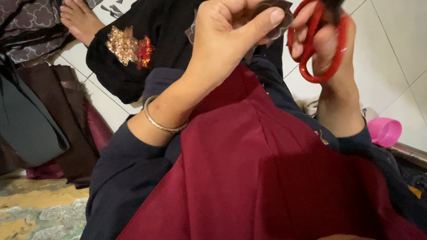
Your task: The person uses red-handled scissors to cut a dark brown patterned fabric into small shapes. They hold the fabric with one hand and cut with the other, repeatedly trimming the edges to form rounded shapes.
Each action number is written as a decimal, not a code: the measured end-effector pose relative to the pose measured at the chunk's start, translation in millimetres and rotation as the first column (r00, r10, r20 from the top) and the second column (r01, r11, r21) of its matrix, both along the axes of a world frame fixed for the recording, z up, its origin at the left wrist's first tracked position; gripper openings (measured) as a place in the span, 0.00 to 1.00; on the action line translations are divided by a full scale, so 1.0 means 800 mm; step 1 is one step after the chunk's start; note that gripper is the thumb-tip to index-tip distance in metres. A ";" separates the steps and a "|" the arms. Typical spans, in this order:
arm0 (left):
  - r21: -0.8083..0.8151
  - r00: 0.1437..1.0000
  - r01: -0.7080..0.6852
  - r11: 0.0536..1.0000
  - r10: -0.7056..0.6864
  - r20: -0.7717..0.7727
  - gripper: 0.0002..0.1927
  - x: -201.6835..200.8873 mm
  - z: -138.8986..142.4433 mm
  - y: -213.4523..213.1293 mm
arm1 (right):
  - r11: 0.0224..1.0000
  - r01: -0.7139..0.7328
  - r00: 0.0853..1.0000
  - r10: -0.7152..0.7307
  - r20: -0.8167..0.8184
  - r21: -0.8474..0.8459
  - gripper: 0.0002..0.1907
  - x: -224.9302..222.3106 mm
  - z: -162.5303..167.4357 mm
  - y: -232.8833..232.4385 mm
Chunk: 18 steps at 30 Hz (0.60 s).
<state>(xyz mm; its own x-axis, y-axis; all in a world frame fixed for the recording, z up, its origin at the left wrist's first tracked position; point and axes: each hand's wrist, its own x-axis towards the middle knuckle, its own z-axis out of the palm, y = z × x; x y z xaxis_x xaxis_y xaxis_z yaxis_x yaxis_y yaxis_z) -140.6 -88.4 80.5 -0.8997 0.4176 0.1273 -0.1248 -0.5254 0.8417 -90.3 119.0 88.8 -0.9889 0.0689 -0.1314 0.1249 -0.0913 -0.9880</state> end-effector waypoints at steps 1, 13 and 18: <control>-0.020 1.000 -0.008 1.000 0.008 -0.008 0.08 0.001 0.003 -0.003 | 0.993 -0.100 0.992 0.105 -0.075 0.067 0.30 0.004 0.001 0.002; 0.002 0.999 -0.024 1.000 0.024 -0.030 0.06 0.004 0.024 -0.014 | 0.882 -0.375 0.910 0.409 -0.067 0.285 0.57 0.020 0.027 -0.008; -0.037 0.998 -0.038 0.999 0.036 -0.061 0.06 0.004 0.024 -0.012 | 0.841 -0.395 0.894 0.445 -0.056 0.370 0.58 0.019 0.044 -0.014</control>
